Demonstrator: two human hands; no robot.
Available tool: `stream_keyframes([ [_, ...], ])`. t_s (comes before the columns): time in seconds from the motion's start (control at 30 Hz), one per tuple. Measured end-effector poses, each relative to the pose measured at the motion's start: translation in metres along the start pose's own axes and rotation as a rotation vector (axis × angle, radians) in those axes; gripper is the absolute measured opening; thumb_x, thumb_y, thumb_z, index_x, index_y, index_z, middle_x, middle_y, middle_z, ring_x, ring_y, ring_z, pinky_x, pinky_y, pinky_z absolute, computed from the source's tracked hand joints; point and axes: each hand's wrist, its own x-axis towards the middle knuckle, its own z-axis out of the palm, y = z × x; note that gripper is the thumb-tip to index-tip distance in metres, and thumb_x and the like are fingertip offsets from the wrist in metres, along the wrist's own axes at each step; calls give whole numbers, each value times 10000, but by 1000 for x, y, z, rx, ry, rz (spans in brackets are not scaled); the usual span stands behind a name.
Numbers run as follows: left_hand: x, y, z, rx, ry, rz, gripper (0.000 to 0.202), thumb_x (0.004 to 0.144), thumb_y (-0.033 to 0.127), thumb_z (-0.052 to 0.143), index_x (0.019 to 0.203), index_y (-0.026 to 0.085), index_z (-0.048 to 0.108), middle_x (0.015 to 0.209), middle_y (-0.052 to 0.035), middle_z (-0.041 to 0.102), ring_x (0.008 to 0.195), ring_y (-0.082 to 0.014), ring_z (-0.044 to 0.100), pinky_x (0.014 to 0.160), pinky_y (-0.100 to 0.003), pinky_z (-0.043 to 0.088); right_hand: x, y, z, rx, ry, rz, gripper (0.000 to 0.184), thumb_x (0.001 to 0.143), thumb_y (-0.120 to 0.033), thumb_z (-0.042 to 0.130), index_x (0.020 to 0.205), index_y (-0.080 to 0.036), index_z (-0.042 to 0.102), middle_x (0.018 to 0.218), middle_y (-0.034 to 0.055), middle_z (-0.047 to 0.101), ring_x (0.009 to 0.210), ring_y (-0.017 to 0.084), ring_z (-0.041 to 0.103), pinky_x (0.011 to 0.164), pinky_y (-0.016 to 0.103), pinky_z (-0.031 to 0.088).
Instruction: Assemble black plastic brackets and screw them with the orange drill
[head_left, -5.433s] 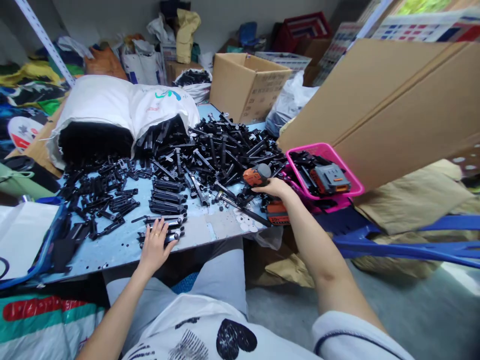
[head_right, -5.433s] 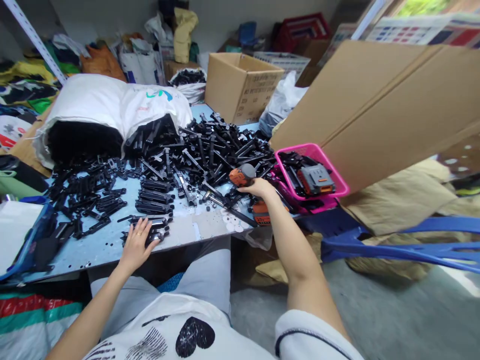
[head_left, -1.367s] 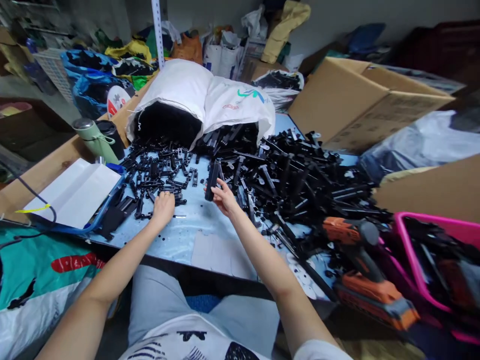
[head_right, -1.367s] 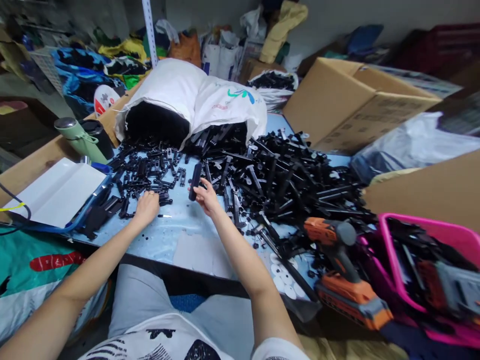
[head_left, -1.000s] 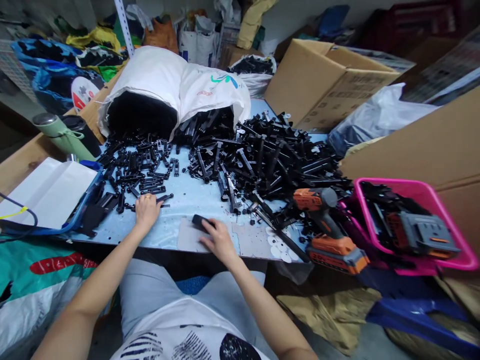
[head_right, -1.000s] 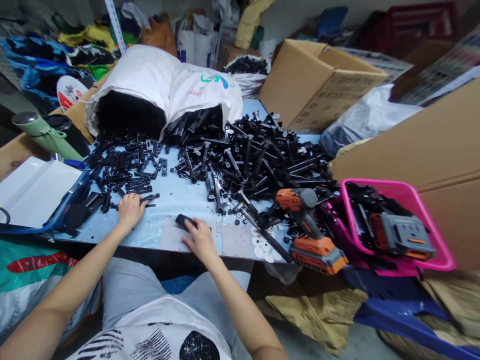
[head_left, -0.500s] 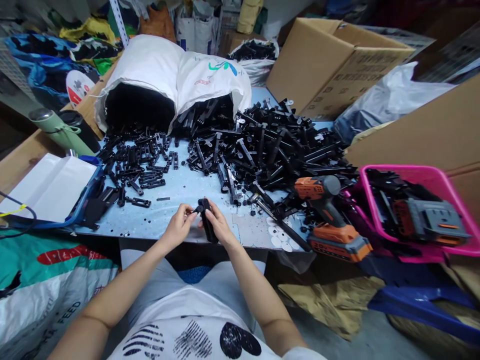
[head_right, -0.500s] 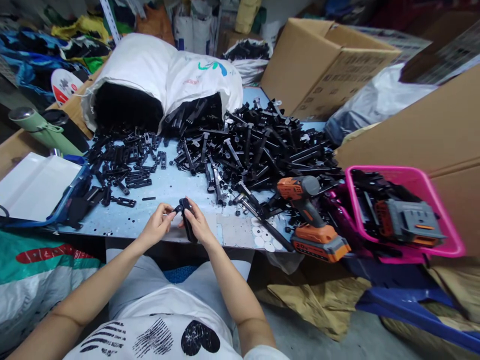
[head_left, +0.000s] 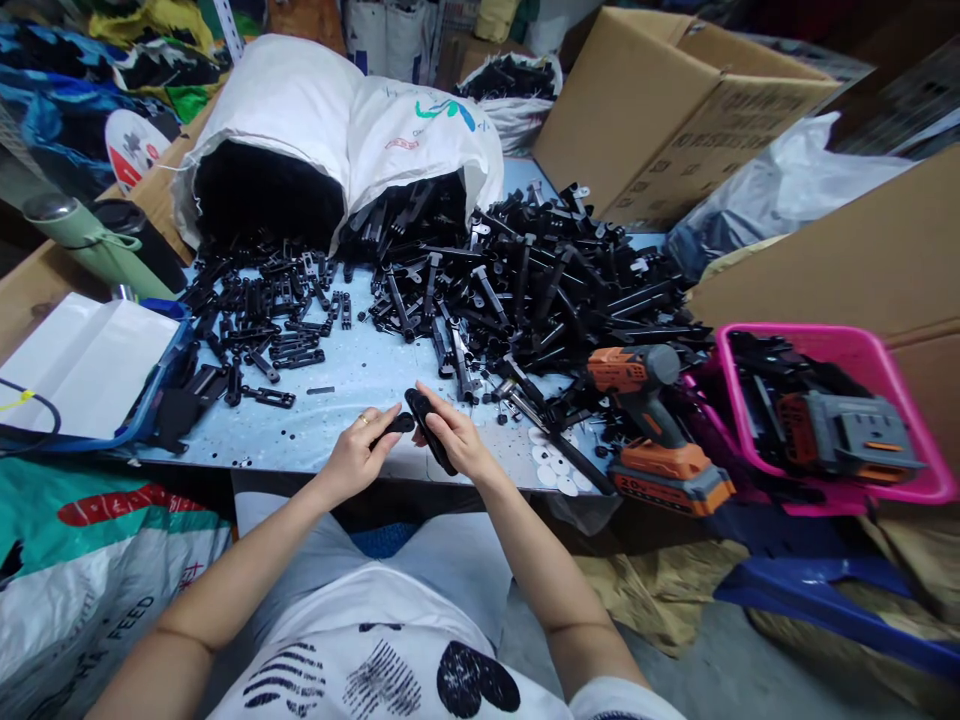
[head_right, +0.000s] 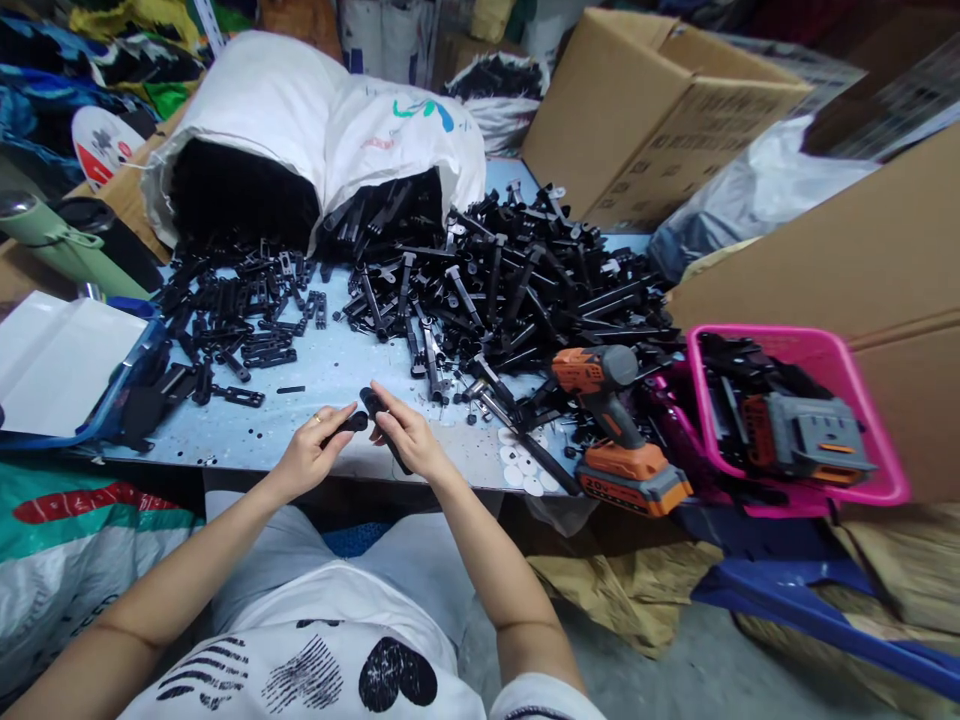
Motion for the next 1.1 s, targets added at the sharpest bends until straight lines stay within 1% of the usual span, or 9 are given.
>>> stream_keyframes([
  [0.1, 4, 4, -6, 30, 67, -14, 399, 930, 265, 442, 1319, 193, 490, 924, -70, 556, 867, -165, 541, 809, -315, 464, 3, -5, 3, -25, -20, 3, 472, 926, -404, 448, 1373, -255, 437, 946, 38, 573, 680, 87, 555, 653, 257, 528],
  [0.17, 7, 6, -11, 36, 56, -13, 387, 928, 266, 445, 1301, 186, 512, 882, -59, 539, 836, -158, 536, 792, -304, 463, 5, -7, 5, -43, -10, 0, 460, 901, -403, 499, 1334, -249, 492, 931, 34, 565, 656, 79, 540, 632, 247, 525],
  [0.33, 12, 14, -17, 16, 10, -5, 401, 927, 278, 448, 1312, 182, 499, 933, -72, 564, 877, -164, 546, 823, -311, 466, 9, -9, 8, 68, 27, 64, 500, 926, -436, 420, 1377, -220, 433, 859, 24, 573, 569, 68, 524, 516, 229, 514],
  [0.5, 5, 19, -11, 125, 34, -44, 413, 932, 289, 431, 1335, 206, 469, 985, -76, 574, 915, -174, 568, 830, -311, 479, 10, -10, -1, -186, -39, -68, 479, 892, -391, 522, 1343, -237, 480, 894, 29, 585, 624, 79, 545, 591, 237, 524],
  [0.63, 2, 26, 8, 138, 195, -52, 394, 949, 284, 384, 1325, 216, 479, 953, -71, 564, 866, -160, 576, 788, -289, 490, 9, -10, 5, -308, 0, -151, 490, 894, -391, 519, 1352, -225, 472, 930, 54, 596, 703, 113, 562, 685, 273, 525],
  [0.8, 8, 33, 27, 112, 445, -71, 383, 960, 290, 348, 1292, 186, 510, 965, -102, 571, 883, -171, 565, 790, -310, 495, 3, -3, 32, -237, 178, -86, 520, 911, -434, 455, 1393, -244, 415, 952, 72, 585, 610, 110, 525, 629, 291, 526],
  [0.87, 11, 29, 23, 94, 422, -21, 369, 958, 284, 356, 1274, 185, 521, 969, -101, 579, 884, -167, 564, 784, -307, 497, -1, 0, 38, -215, 228, -77, 518, 917, -436, 438, 1398, -248, 407, 961, 74, 584, 585, 105, 508, 616, 297, 525],
  [1.0, 14, 17, 6, 39, 221, 86, 338, 946, 269, 396, 1234, 186, 553, 934, -80, 584, 834, -147, 569, 741, -273, 493, -7, 8, 41, -218, 216, -139, 520, 905, -408, 477, 1396, -249, 407, 957, 59, 584, 627, 111, 529, 635, 293, 523],
  [1.1, 6, 10, 7, 39, 197, -23, 342, 948, 285, 385, 1238, 197, 543, 971, -83, 586, 887, -164, 571, 800, -304, 487, -3, 17, 35, -280, 136, -154, 498, 941, -374, 409, 1423, -261, 348, 994, 50, 589, 646, 103, 551, 652, 278, 519],
])
